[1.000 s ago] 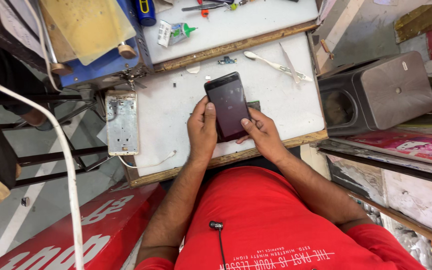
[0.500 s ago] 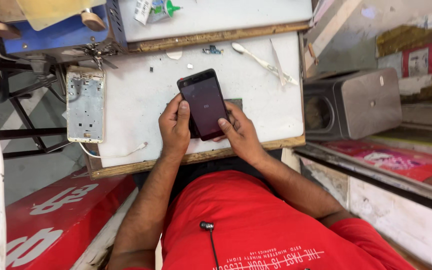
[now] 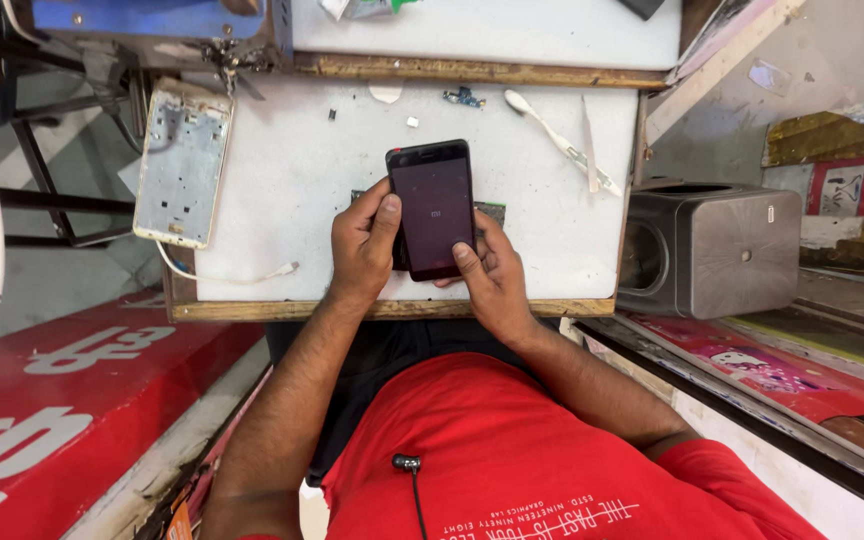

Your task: The person reassembles a disassembled smartphone on a workbench. They connect internal components, place the back cover, and insert a SIM card. The phone powers on and displays the boot logo.

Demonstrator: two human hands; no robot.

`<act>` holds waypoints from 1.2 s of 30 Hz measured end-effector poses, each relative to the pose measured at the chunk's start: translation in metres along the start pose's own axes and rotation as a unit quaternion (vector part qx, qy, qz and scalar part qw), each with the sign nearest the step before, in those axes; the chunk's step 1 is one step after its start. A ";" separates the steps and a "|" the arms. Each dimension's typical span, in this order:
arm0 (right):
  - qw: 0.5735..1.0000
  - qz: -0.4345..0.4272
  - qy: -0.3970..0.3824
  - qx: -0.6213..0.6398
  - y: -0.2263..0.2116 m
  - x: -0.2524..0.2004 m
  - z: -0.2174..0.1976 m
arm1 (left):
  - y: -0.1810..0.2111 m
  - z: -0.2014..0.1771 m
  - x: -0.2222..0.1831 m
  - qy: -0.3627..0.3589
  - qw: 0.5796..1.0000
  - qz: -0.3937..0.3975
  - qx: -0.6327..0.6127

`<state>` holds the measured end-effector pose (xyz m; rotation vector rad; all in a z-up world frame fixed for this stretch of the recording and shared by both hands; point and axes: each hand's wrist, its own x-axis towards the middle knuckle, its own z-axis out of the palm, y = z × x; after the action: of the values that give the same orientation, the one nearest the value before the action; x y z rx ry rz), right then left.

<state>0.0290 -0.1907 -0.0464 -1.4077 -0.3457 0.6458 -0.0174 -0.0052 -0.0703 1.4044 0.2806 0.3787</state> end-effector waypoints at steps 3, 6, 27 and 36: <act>1.000 -0.007 0.004 -0.003 0.001 -0.002 0.000 | 0.002 0.001 -0.002 -0.002 1.000 0.000 -0.006; 1.000 -0.003 0.014 -0.008 0.000 -0.001 0.004 | 0.005 0.001 0.001 -0.001 1.000 0.002 0.000; 0.997 -0.008 0.074 -0.031 0.008 -0.006 0.006 | -0.002 -0.001 0.000 -0.022 1.000 -0.004 0.009; 0.996 -0.025 0.085 -0.029 0.000 -0.008 0.016 | 0.003 0.004 0.000 -0.032 0.999 -0.013 -0.034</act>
<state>0.0133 -0.1826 -0.0430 -1.4940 -0.2646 0.4746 -0.0161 -0.0088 -0.0671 1.3428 0.2310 0.3193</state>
